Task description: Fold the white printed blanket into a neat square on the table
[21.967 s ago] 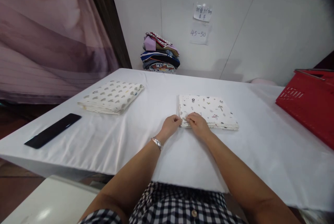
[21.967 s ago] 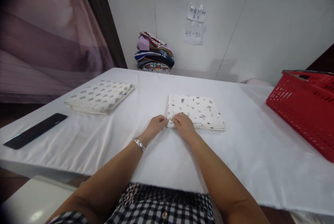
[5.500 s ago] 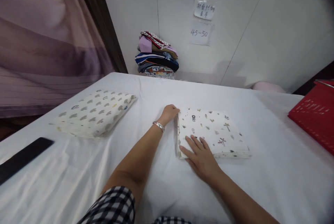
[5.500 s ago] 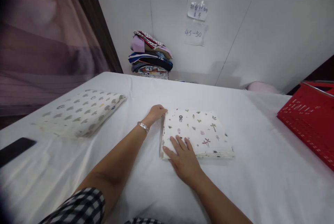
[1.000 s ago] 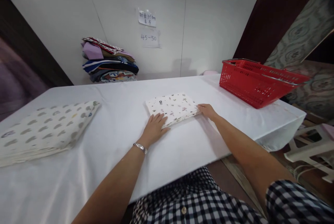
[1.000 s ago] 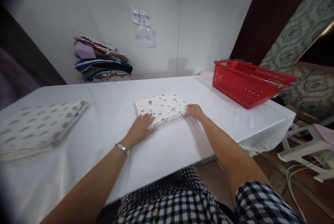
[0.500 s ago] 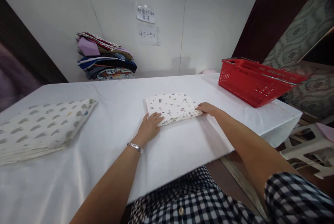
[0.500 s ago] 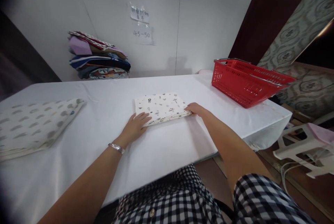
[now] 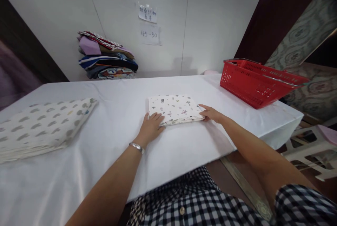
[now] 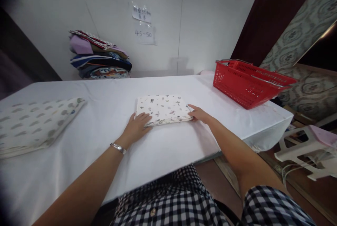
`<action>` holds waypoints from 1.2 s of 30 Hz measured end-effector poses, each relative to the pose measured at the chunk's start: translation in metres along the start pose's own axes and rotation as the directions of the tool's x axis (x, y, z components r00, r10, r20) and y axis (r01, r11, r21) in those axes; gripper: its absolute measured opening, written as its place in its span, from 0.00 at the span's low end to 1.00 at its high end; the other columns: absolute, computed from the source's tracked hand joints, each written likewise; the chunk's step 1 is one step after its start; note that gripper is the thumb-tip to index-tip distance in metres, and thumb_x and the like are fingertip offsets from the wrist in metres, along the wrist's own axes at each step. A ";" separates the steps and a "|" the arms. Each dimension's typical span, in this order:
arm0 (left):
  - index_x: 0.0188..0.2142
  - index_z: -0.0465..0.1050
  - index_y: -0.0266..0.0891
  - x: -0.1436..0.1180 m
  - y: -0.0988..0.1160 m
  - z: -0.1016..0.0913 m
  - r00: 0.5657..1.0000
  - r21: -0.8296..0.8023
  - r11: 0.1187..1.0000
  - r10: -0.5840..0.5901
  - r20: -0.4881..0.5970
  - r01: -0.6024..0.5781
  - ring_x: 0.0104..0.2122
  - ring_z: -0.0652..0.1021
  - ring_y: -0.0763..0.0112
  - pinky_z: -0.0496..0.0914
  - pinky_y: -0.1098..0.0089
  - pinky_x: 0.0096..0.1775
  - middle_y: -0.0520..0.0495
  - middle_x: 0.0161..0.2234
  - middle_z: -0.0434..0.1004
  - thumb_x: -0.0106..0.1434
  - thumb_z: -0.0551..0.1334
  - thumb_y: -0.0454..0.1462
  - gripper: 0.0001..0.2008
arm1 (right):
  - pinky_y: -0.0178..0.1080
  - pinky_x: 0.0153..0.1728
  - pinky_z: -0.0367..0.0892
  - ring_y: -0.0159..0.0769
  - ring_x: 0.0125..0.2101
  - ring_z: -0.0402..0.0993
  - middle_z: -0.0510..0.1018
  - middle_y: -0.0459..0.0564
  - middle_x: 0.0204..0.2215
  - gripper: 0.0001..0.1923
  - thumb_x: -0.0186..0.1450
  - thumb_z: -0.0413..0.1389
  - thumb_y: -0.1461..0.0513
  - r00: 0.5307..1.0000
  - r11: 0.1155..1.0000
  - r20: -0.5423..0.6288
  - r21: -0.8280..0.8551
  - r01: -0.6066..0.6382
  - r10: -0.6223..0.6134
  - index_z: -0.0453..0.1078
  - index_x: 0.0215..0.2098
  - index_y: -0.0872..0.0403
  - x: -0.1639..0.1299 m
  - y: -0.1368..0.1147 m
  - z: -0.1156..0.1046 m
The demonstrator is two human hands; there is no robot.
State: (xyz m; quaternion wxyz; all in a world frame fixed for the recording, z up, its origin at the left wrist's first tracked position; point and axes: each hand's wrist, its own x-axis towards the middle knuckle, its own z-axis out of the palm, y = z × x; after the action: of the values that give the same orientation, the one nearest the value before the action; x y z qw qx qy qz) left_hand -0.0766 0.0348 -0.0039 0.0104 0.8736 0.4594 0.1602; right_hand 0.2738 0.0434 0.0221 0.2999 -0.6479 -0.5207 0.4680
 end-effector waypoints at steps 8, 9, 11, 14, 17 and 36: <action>0.56 0.63 0.45 -0.003 0.004 -0.009 0.999 0.020 1.000 -0.014 0.036 0.013 0.61 0.60 0.58 0.47 0.48 0.60 0.44 0.60 0.62 0.64 0.54 0.38 0.20 | 0.32 0.29 0.69 0.32 0.31 0.73 0.78 0.48 0.32 0.28 0.58 0.51 0.66 0.980 0.995 0.182 -0.034 0.091 -0.083 0.63 0.58 0.52 -0.009 0.012 -0.012; 0.56 0.64 0.44 -0.005 0.003 -0.010 0.999 0.015 1.000 -0.019 0.036 0.019 0.61 0.59 0.58 0.47 0.48 0.60 0.44 0.60 0.62 0.64 0.53 0.37 0.20 | 0.32 0.30 0.69 0.33 0.32 0.73 0.78 0.48 0.32 0.30 0.56 0.51 0.68 0.974 0.992 0.202 -0.062 0.114 -0.100 0.63 0.58 0.52 -0.010 0.012 -0.013; 0.56 0.64 0.44 -0.008 0.002 -0.011 0.999 0.002 1.000 -0.031 0.036 0.031 0.61 0.59 0.59 0.48 0.48 0.60 0.45 0.60 0.62 0.62 0.52 0.33 0.21 | 0.34 0.31 0.68 0.34 0.32 0.72 0.77 0.47 0.32 0.34 0.53 0.51 0.69 0.961 0.960 0.230 -0.196 0.201 -0.154 0.62 0.59 0.52 -0.011 0.013 -0.013; 0.57 0.62 0.43 -0.014 0.000 -0.009 0.998 -0.016 0.999 -0.044 0.034 0.045 0.62 0.57 0.62 0.48 0.50 0.61 0.47 0.61 0.60 0.58 0.50 0.28 0.27 | 0.36 0.36 0.67 0.34 0.32 0.71 0.76 0.47 0.35 0.34 0.52 0.51 0.69 0.918 0.767 0.227 -0.504 0.397 -0.326 0.63 0.58 0.51 -0.010 0.018 -0.009; 0.57 0.62 0.43 -0.017 -0.002 -0.005 0.998 -0.030 0.998 -0.054 0.025 0.055 0.62 0.56 0.64 0.48 0.51 0.61 0.48 0.61 0.60 0.55 0.49 0.25 0.31 | 0.38 0.39 0.67 0.36 0.36 0.71 0.74 0.50 0.40 0.30 0.58 0.50 0.67 0.847 0.509 0.237 -0.712 0.485 -0.476 0.62 0.59 0.48 -0.008 0.027 -0.006; 0.53 0.64 0.43 -0.008 0.025 -0.005 0.987 0.060 0.993 -0.096 -0.127 0.104 0.54 0.68 0.55 0.44 0.45 0.59 0.42 0.50 0.71 0.56 0.61 0.45 0.25 | 0.51 0.51 0.66 0.43 0.51 0.67 0.72 0.54 0.49 0.17 0.64 0.50 0.62 0.414 0.258 0.160 -0.571 0.779 -0.896 0.63 0.51 0.50 -0.015 -0.012 -0.007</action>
State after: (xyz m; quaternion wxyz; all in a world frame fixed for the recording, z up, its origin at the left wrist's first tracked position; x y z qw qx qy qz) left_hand -0.0625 0.0130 0.0024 -0.0394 0.8377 0.5074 0.1980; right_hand 0.2747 0.0335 0.0395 0.3445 -0.3677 -0.8637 -0.0095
